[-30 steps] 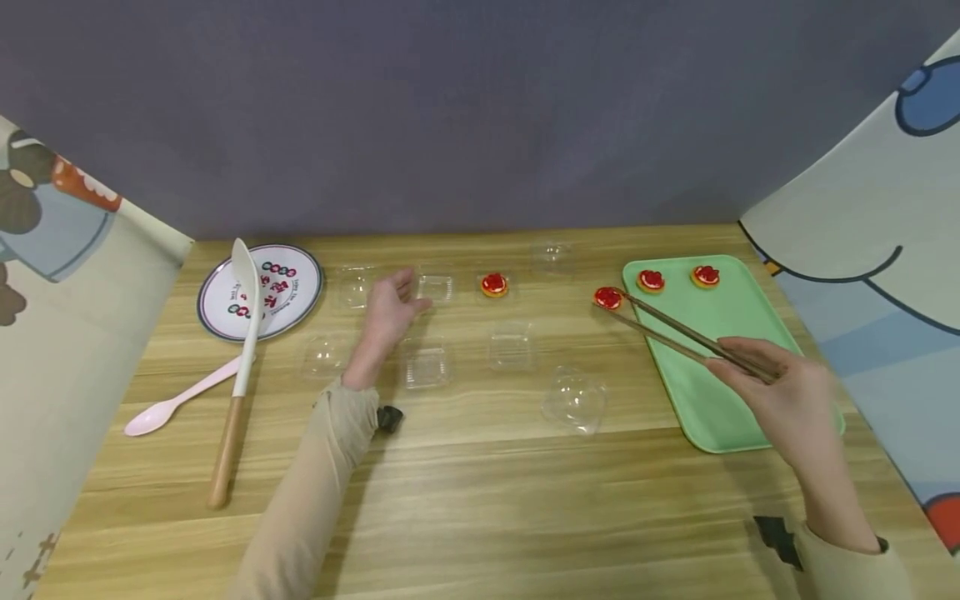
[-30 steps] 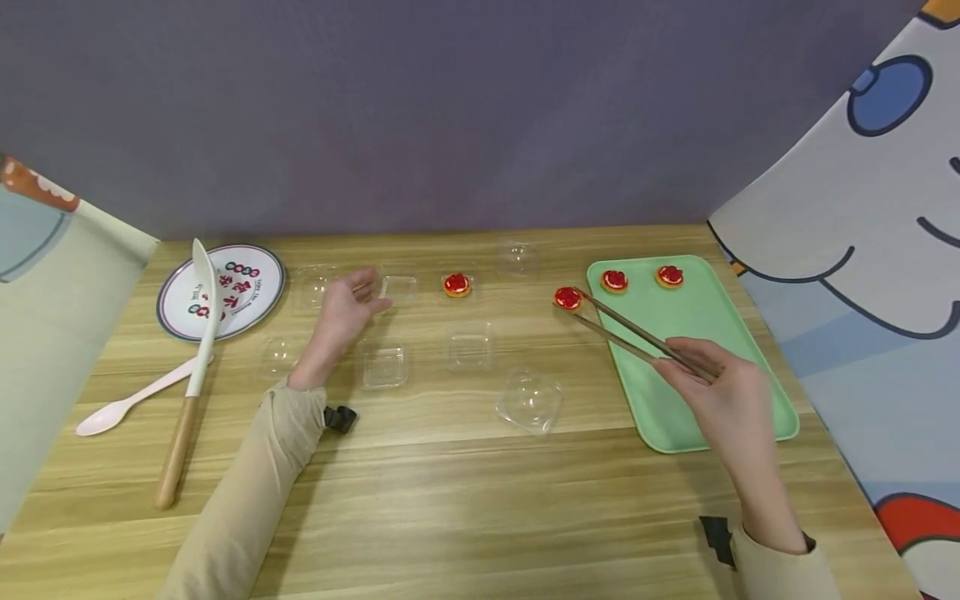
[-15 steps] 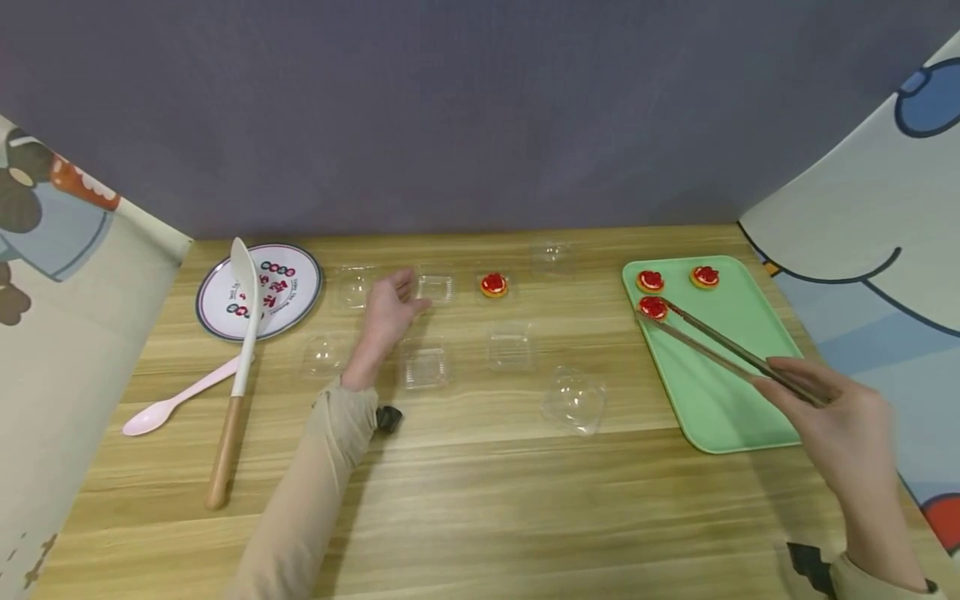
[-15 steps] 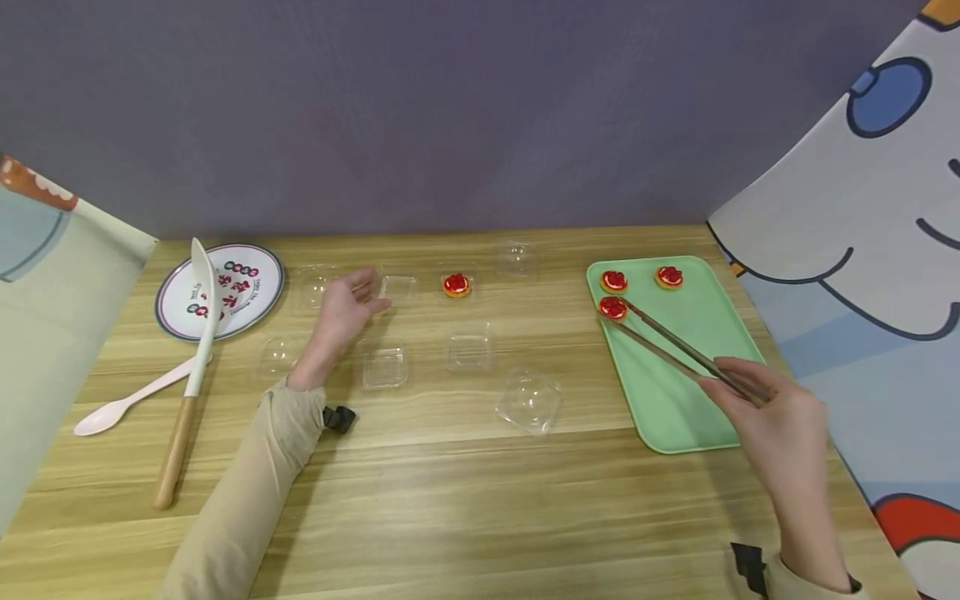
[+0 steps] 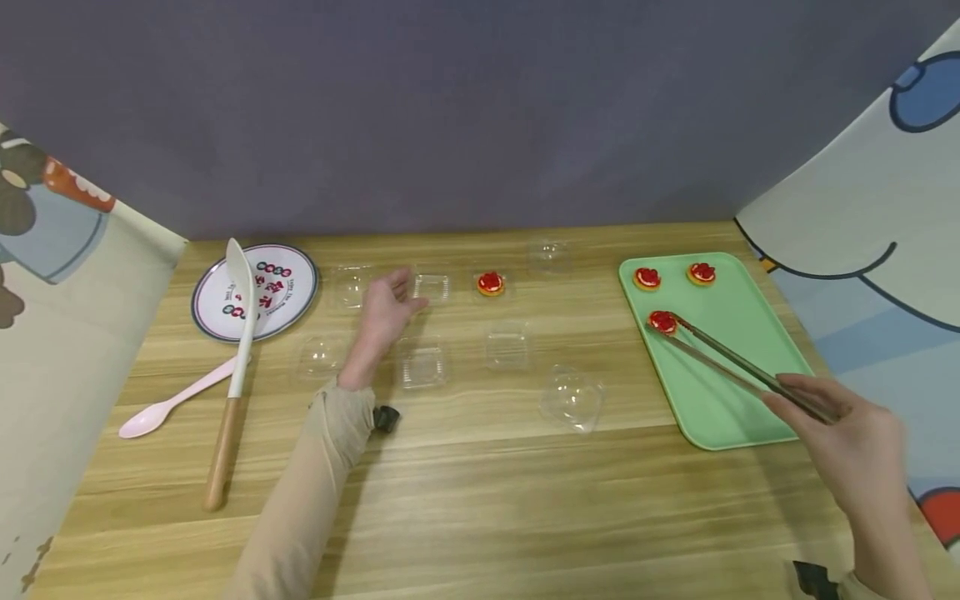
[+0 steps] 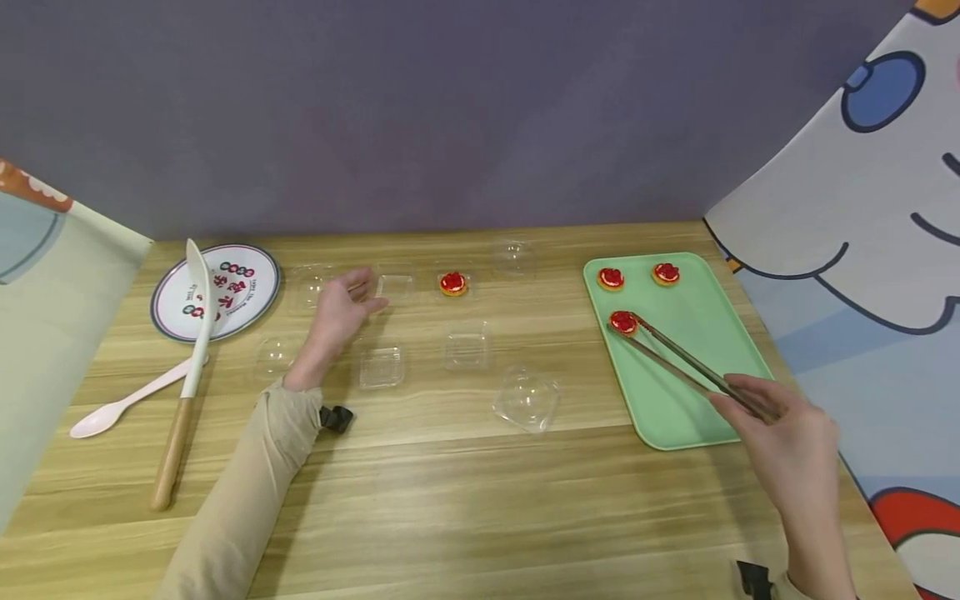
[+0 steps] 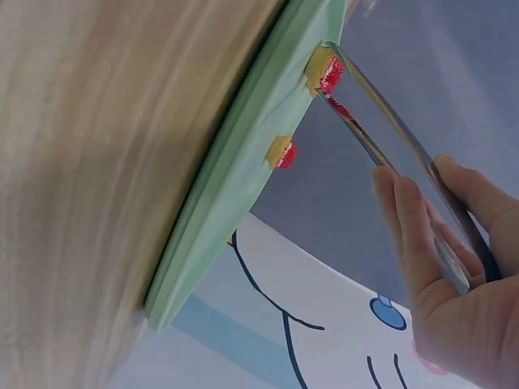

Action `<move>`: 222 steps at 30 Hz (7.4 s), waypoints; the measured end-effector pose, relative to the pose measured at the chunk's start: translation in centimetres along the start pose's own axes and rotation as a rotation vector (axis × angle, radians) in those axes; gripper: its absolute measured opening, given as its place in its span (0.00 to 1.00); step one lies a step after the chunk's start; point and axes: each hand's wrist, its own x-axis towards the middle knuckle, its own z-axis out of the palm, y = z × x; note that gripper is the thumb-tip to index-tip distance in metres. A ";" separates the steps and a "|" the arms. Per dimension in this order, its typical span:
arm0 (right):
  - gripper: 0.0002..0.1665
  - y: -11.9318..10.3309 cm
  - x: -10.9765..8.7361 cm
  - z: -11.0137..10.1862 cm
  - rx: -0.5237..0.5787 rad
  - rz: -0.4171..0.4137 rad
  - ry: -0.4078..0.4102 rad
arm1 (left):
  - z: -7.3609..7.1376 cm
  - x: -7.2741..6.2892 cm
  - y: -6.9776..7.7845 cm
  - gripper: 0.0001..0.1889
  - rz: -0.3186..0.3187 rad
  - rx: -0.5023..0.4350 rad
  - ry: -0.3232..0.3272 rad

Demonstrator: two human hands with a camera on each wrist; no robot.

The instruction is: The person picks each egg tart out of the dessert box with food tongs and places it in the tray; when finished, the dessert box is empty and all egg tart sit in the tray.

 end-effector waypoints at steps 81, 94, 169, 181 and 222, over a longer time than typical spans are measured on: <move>0.19 -12.6 7.6 7.9 0.251 -0.341 -0.288 | 5.9 -0.3 4.2 0.36 0.149 0.047 -0.037; 0.16 -14.8 9.2 9.3 0.158 -0.470 -0.302 | 7.4 0.1 3.9 0.37 0.120 0.050 -0.058; 0.22 -6.7 5.0 0.7 0.188 -0.215 -0.161 | 7.9 0.4 3.0 0.35 0.054 0.220 -0.090; 0.25 -2.0 3.5 -1.6 0.117 -0.012 -0.065 | 8.1 0.3 3.1 0.35 0.045 0.213 -0.092; 0.37 3.5 3.2 -2.5 -0.018 0.204 -0.032 | 8.1 0.3 3.1 0.36 0.044 0.239 -0.091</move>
